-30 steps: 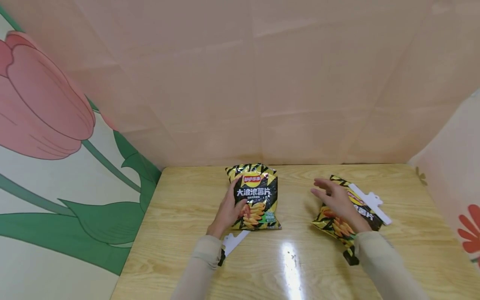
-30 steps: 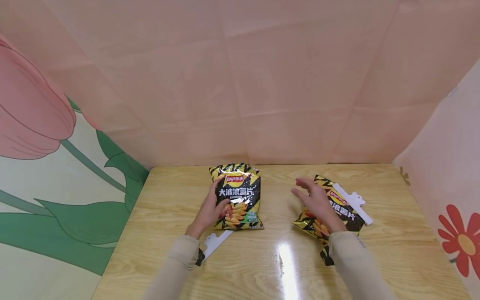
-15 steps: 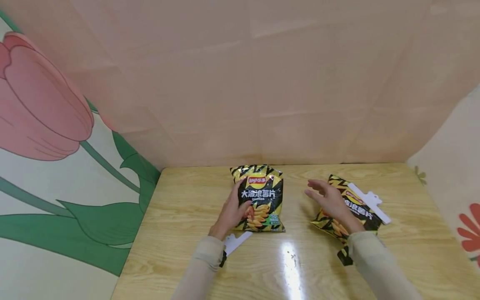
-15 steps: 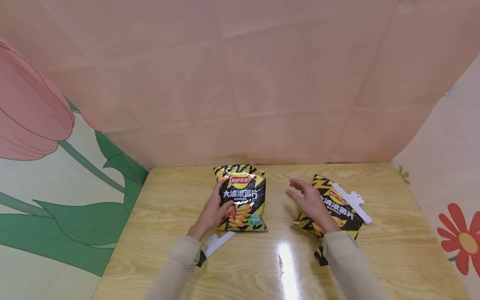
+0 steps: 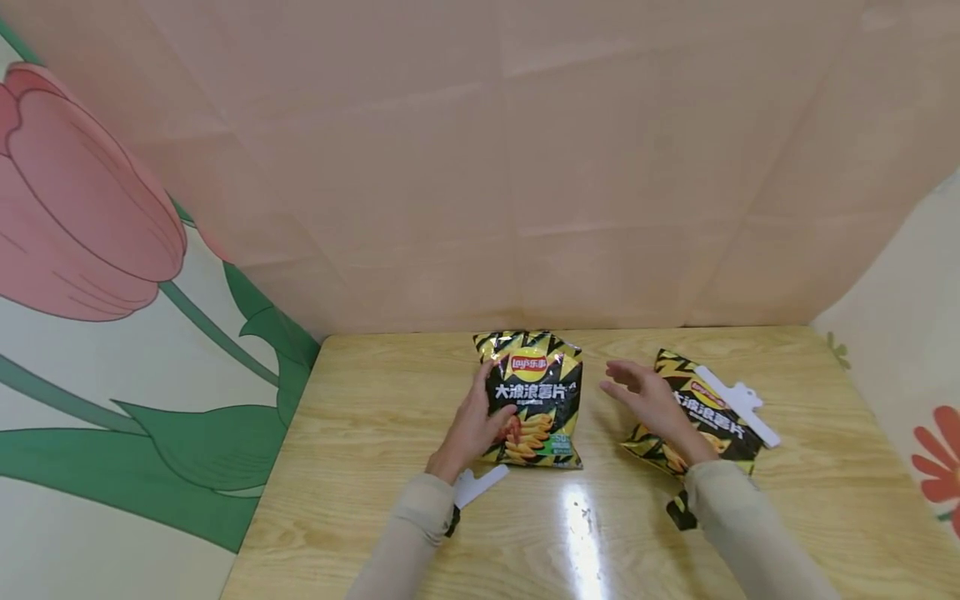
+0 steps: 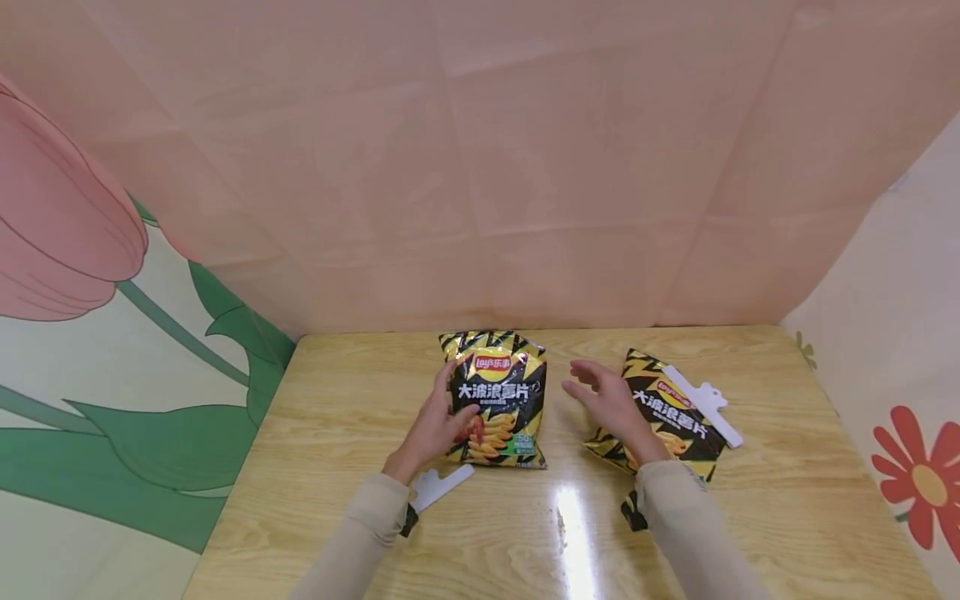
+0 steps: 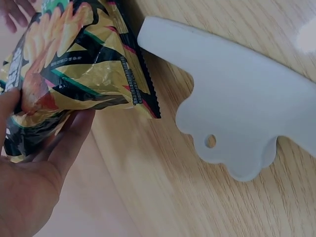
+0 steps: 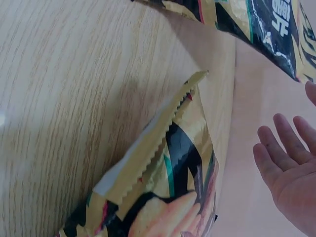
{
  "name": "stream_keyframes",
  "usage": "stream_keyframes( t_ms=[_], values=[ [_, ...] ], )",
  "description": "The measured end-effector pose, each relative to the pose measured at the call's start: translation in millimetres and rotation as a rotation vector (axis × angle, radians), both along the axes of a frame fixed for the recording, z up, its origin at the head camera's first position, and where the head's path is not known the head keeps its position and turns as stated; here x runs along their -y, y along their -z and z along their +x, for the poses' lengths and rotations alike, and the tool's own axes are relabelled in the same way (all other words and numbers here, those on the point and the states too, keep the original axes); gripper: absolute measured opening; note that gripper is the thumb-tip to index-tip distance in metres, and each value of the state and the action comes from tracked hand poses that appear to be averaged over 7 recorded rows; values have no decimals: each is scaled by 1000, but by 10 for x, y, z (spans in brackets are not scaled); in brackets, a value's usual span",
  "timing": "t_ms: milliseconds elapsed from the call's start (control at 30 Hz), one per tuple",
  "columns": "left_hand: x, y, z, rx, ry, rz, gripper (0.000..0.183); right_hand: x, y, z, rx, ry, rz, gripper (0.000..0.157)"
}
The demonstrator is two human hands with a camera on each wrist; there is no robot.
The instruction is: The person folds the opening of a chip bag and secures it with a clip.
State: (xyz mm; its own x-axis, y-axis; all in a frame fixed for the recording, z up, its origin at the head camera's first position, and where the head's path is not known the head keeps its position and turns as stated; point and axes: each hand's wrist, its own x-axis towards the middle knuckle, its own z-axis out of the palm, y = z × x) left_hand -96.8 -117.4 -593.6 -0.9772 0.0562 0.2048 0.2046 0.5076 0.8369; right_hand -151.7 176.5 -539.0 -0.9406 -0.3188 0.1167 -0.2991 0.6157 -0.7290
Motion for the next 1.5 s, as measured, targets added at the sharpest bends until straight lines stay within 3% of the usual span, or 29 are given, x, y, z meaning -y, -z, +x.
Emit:
stream_keyframes(
  t_ms=[533, 1000, 1267, 1500],
  values=[
    [-111, 4, 46, 7, 49, 48, 97, 66, -1, 11, 9, -2, 0, 55],
    [-199, 26, 99, 77, 65, 63, 94, 102, 1, -38, 61, 5, -7, 66],
    [-134, -2, 70, 87, 71, -18, 90, 123, -8, -38, 61, -6, -27, 64],
    [-55, -11, 21, 86, 64, -30, 92, 143, 9, -56, 50, -10, -41, 56]
  ],
)
